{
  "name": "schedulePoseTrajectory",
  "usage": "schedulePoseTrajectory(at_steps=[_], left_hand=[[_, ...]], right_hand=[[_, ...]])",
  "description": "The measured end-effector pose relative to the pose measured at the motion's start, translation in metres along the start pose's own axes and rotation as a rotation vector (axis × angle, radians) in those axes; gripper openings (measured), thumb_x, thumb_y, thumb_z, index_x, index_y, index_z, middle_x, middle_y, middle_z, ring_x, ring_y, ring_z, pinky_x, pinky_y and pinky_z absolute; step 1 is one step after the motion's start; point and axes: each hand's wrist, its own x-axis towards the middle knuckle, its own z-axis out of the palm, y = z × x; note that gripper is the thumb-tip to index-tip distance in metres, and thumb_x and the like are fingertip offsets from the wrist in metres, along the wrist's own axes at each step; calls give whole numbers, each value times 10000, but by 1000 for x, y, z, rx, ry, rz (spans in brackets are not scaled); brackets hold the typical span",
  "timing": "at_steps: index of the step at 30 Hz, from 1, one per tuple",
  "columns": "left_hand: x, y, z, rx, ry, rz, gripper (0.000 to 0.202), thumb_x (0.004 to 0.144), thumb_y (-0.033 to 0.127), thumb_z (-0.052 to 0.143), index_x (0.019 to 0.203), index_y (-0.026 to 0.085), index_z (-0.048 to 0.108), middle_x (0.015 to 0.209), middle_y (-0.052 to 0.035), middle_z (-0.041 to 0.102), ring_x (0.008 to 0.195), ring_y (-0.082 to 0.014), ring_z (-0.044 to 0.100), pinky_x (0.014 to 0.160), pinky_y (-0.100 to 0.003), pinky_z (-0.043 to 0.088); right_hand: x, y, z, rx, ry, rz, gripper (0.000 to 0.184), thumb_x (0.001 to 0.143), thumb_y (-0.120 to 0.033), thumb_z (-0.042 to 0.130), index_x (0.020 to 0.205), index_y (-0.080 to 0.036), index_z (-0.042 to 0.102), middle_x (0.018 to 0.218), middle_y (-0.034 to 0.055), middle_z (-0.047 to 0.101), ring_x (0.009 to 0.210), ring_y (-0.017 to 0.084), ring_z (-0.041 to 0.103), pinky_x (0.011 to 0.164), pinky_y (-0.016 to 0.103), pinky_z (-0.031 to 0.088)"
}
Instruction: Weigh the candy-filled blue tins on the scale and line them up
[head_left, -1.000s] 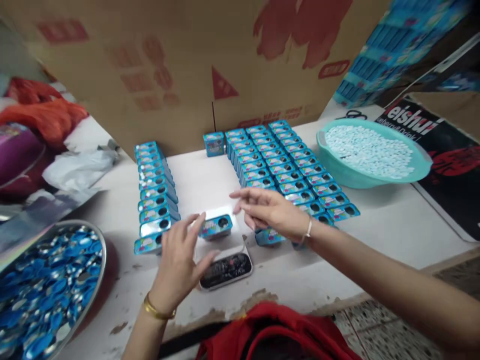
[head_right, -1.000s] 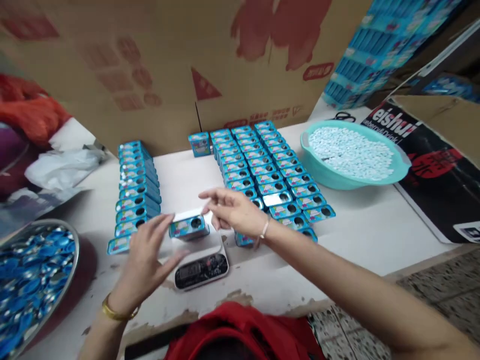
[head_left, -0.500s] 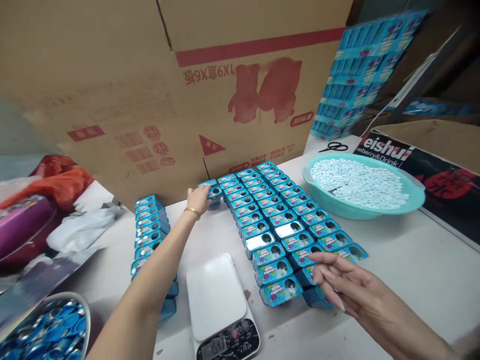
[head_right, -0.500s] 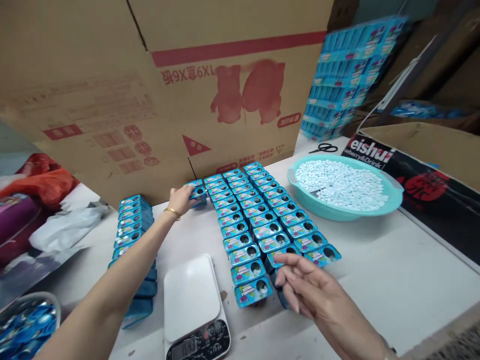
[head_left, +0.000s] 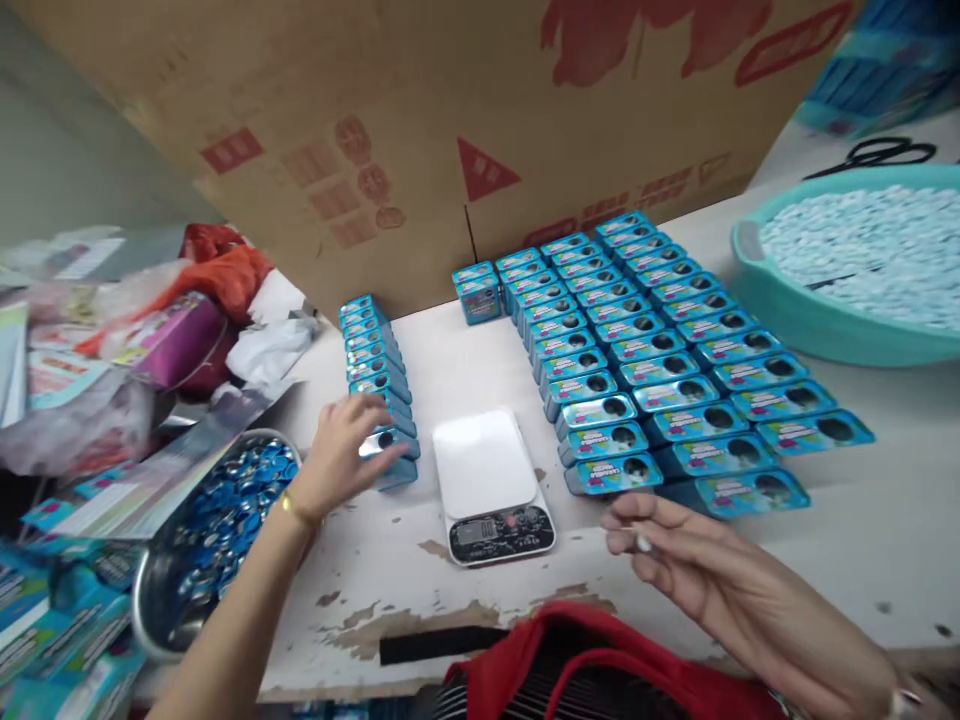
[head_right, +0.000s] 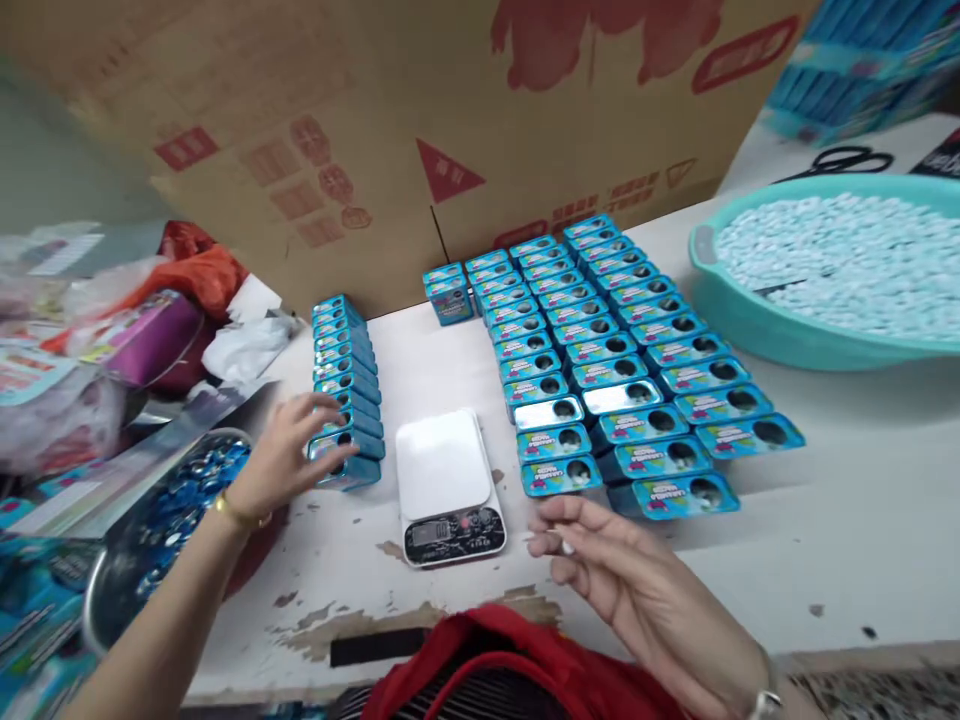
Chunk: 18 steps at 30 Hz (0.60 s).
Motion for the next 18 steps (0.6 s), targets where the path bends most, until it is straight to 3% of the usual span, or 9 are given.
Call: schedulePoseTrajectory(at_steps=[3,5,7,9,13,18], left_hand=[[-57,7,21,129,-34,-89,225,814,422,603,922,225,613,1179,-105,564,1049,-284,508,845,-421,381],[-72,14,33,184,-13,-144,111,828,314,587,883,232,637,1214,-107,564,1075,-305,499,849,-449,377],[-72,24,34,205,27,-152,94,849,253,551,830,229,640,1238,-97,561,1116,-314,488,870,-467,369],[-61,37,25,180,51,-93,137,883,261,507,833,214,626,1217,-98,569,1111,-297,503,868,-451,381],[-22,67,6,44,70,59,228,933,314,423,868,176,593,1103,-109,583,926,-214,566,763,-348,436],[32,94,18,71,-25,182,202,920,303,457,860,166,593,1050,-99,584,865,-195,564,723,-327,441]], right_hand=[[4,11,13,-33,-191,49,232,706,-313,763,882,-197,667,887,43,626,802,121,609,655,187,527],[7,17,17,-59,-274,33,226,739,-327,737,887,-186,640,865,32,617,745,97,592,599,171,502],[8,23,19,-72,-295,2,249,731,-329,745,881,-177,619,835,19,612,695,76,576,564,155,476],[8,28,17,-91,-285,7,274,709,-315,764,873,-163,605,824,19,629,675,59,574,604,149,479],[8,39,10,-149,-294,55,306,685,-309,781,841,-142,578,846,51,670,710,75,633,690,181,500],[15,47,4,-190,-315,18,389,685,-407,765,881,-148,551,731,12,649,630,111,660,550,199,477]])
